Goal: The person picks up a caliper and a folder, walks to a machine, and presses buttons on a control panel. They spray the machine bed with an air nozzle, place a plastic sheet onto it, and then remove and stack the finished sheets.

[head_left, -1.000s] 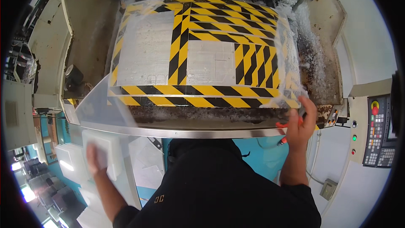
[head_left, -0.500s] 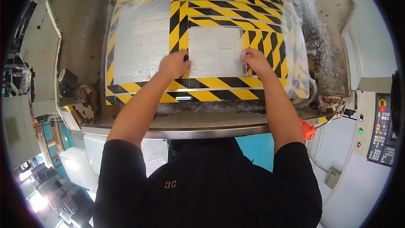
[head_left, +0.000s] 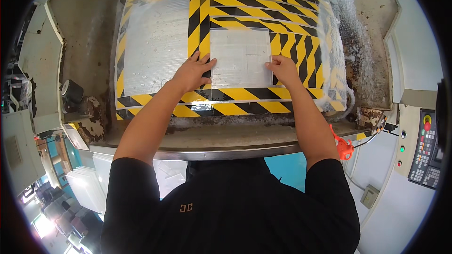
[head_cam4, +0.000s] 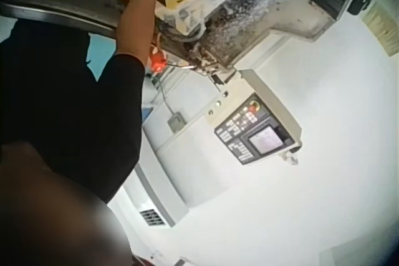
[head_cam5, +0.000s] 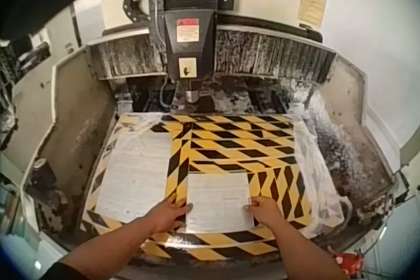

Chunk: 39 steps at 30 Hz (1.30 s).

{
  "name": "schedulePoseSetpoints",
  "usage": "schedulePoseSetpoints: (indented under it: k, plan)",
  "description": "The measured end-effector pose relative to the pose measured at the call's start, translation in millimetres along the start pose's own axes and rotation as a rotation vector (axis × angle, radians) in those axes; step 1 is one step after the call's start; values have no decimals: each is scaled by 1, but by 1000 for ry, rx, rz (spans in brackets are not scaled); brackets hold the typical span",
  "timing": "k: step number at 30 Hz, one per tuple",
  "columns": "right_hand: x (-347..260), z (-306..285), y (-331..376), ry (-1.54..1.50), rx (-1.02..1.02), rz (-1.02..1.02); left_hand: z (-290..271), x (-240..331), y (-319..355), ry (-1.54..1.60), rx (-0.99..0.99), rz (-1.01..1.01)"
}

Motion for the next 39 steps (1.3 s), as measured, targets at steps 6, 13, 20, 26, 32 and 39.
schedulePoseSetpoints:
  k: [6,13,20,26,32,39]
  plan:
    - [-9,-2,5,69,48,-18,2,1,1,5,-12,4]
    - [-12,-2,8,28,90,-48,1,4,2,-13,-32,-13]
    - [-8,-2,7,47,79,-33,-1,6,2,-11,-26,-2]
    - [-3,-2,7,40,92,-59,2,4,1,-15,2,22]
    - [-1,-4,8,78,68,-31,3,2,1,-21,17,40]
    - [-2,-3,8,59,49,-14,4,3,2,-15,23,48]
Point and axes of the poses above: each hand's wrist, its own y-axis away from the middle knuckle, its own z-axis out of the palm, x = y × z, the point moved 2 cm from there along -y, towards the middle knuckle, and after that the axes turned 9 degrees about -z, right-handed, at the moved point
